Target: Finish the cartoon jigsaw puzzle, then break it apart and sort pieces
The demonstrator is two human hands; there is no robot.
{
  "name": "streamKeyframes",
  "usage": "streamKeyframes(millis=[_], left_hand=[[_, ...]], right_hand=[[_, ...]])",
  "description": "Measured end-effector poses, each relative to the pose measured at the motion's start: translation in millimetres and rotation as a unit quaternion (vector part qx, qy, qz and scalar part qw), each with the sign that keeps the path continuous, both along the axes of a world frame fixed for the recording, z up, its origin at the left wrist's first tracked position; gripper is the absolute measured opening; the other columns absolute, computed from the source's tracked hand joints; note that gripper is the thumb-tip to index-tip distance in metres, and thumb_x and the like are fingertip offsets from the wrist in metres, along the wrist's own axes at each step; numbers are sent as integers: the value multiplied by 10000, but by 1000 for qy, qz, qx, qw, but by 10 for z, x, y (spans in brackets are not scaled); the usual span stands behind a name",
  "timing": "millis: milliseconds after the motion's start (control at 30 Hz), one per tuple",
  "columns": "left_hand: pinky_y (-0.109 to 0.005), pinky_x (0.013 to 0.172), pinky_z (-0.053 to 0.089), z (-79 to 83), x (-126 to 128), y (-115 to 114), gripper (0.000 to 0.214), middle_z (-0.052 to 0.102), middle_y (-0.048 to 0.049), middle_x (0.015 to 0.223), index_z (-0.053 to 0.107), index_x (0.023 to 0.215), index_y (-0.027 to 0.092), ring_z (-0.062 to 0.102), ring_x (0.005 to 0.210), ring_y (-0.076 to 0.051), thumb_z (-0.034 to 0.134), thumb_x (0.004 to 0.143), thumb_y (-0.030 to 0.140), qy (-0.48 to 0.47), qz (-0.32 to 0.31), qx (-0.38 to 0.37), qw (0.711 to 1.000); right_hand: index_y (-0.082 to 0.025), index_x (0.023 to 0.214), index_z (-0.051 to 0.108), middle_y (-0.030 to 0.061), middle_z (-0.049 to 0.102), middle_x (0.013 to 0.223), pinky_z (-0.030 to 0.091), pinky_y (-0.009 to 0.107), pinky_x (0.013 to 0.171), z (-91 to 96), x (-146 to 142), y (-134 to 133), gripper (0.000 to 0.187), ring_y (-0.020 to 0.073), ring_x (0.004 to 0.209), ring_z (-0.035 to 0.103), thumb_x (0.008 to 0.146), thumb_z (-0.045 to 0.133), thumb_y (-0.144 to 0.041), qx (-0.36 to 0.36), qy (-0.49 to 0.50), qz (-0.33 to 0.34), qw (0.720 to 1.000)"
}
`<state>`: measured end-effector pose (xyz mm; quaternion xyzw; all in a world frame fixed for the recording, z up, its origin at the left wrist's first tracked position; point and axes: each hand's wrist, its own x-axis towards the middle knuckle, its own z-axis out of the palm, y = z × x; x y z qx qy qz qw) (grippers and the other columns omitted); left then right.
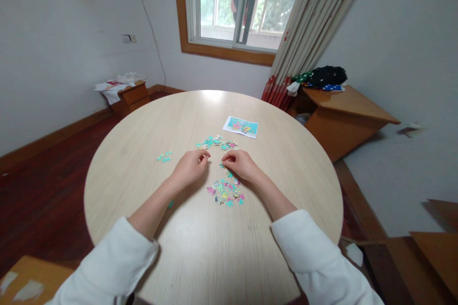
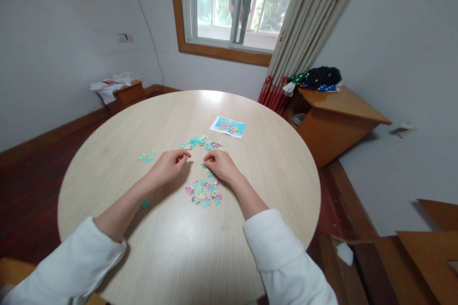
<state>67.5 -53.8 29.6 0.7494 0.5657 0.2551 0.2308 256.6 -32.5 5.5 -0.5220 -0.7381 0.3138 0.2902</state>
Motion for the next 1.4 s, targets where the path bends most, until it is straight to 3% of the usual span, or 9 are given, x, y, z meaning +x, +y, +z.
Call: streamKeyframes(millis=[333, 500, 567, 700, 833, 967, 1067, 1200, 1400], left_hand=[[-288, 719, 432, 31, -11, 4, 288, 707, -111, 920, 681, 922, 142, 624, 812, -197, 419, 814, 194, 17, 23, 6, 1000], [-296, 727, 432, 66, -8, -10, 293, 705, -113, 927, 677, 917, 145, 619, 818, -199, 406, 815, 196, 13, 27, 2, 1000], [-305, 732, 431, 65, -9, -8, 299, 703, -118, 931, 672, 922, 143, 616, 815, -200, 400, 816, 205, 11, 23, -1, 1000], [-312, 706, 427, 45, -15, 2, 310, 701, -123, 905, 668, 915, 153, 607, 781, -202, 383, 821, 228, 19, 7, -5, 1000], [-306, 693, 419, 21, -21, 8, 303, 701, -120, 909, 668, 898, 170, 603, 766, -196, 383, 816, 234, 30, 4, -6, 1000], [-302, 691, 413, 0, -26, 14, 297, 703, -117, 907, 668, 886, 171, 603, 773, -195, 388, 808, 229, 31, 6, -8, 999], [-305, 698, 414, -14, -30, 22, 295, 702, -118, 901, 669, 875, 169, 601, 770, -194, 388, 805, 226, 30, 5, -7, 1000], [-308, 693, 412, -16, -32, 26, 298, 699, -127, 904, 669, 884, 154, 599, 768, -197, 390, 805, 224, 31, 3, -10, 999], [-307, 698, 413, 0, -30, 18, 299, 699, -120, 910, 670, 898, 154, 603, 772, -197, 394, 809, 226, 36, 5, -15, 999]], right_hand=[[-160, 737, 682, 23, 659, 709, 403, 235, 637, 30, 9, -15, 128, 115, 659, 557, 747, 563, -114, 60, -38, -6, 997], [-146, 681, 681, 5, 623, 622, 385, 225, 568, 70, 15, -65, 95, 103, 578, 520, 713, 595, -122, -22, -30, 106, 994], [-149, 699, 681, 10, 631, 651, 393, 229, 586, 53, 44, -34, 97, 108, 604, 531, 723, 589, -133, 4, -3, 72, 997], [-169, 833, 699, 49, 657, 798, 399, 286, 711, -26, 147, 99, 129, 151, 728, 548, 754, 597, -164, 134, -48, -90, 986], [-211, 964, 688, 56, 647, 860, 352, 322, 762, -83, 164, 157, 232, 199, 843, 545, 750, 673, -298, 162, -144, -95, 972], [-201, 837, 693, 60, 648, 877, 304, 321, 760, -90, 89, 137, 120, 204, 880, 538, 800, 635, -300, 174, -181, -81, 965], [-183, 764, 677, 68, 650, 844, 290, 317, 752, -72, 64, 128, 170, 196, 853, 536, 856, 562, -268, 195, -188, -86, 959], [-164, 687, 638, 46, 639, 748, 306, 292, 719, -32, 55, 112, 226, 164, 750, 536, 869, 526, -235, 187, -122, -101, 970], [-169, 583, 608, -9, 605, 627, 314, 263, 678, -5, -8, 47, 251, 124, 655, 508, 824, 583, -235, 102, -62, 14, 993]])
